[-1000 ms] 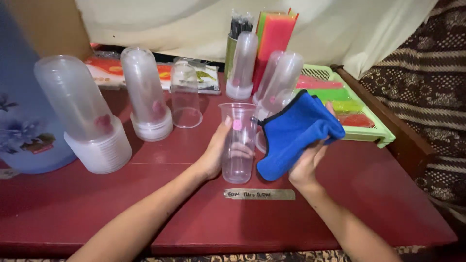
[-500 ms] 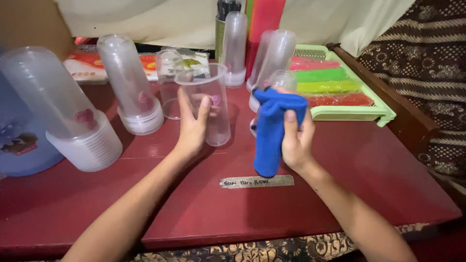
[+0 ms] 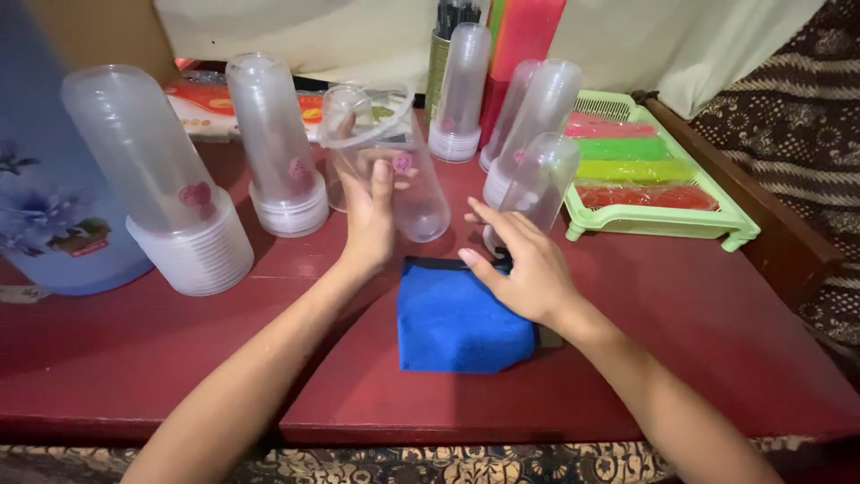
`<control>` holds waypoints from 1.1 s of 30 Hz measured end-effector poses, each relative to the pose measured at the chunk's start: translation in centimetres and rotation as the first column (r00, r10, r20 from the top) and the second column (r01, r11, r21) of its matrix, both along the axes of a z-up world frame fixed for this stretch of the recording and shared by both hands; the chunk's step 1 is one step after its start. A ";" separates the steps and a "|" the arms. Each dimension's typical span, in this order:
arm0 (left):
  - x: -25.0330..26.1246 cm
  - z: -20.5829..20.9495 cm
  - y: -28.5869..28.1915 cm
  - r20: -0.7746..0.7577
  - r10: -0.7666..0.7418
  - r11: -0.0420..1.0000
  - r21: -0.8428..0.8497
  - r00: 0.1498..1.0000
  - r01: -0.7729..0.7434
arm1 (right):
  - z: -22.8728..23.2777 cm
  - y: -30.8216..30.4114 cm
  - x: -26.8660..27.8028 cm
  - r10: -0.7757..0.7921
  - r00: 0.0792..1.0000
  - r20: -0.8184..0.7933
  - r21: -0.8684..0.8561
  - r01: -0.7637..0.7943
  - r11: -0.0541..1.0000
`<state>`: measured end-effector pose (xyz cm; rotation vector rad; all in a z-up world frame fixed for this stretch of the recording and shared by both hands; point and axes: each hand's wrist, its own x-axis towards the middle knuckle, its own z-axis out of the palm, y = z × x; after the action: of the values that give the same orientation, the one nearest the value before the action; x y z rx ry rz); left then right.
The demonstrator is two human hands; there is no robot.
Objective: Cleaning and organizing plastic cups on a table using a cloth
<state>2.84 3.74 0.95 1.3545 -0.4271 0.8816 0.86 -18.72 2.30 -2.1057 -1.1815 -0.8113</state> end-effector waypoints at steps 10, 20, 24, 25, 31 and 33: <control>-0.3 -0.9 -1.7 -0.130 -0.285 0.939 0.161 0.949 0.304 | 1.5 2.0 -2.7 -0.143 0.842 -0.520 -0.027 0.152 0.988; 2.6 -2.9 1.1 0.325 0.540 0.727 0.284 0.776 -0.625 | 0.5 -0.6 1.6 -0.204 0.949 0.242 0.146 0.172 0.974; -0.4 0.2 -0.6 0.610 0.419 0.569 0.401 0.673 -0.718 | 1.5 -0.6 1.0 -0.284 0.859 0.425 0.041 0.296 0.954; -0.8 0.4 -0.8 0.610 0.413 0.513 0.458 0.676 -0.726 | 1.8 -0.4 0.8 -0.272 0.848 0.455 0.046 0.283 0.958; -0.3 0.4 0.6 0.656 0.407 0.231 0.600 0.636 -0.766 | 2.0 -0.8 1.1 -0.237 0.850 0.470 0.034 0.251 0.967; -0.4 0.8 1.3 0.645 0.414 0.175 0.636 0.642 -0.752 | 2.0 -0.9 1.2 -0.216 0.860 0.463 0.044 0.221 0.974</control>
<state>2.42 5.06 1.73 2.5003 -0.6817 1.7356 2.10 -19.57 4.31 -2.1448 -1.1859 -1.4863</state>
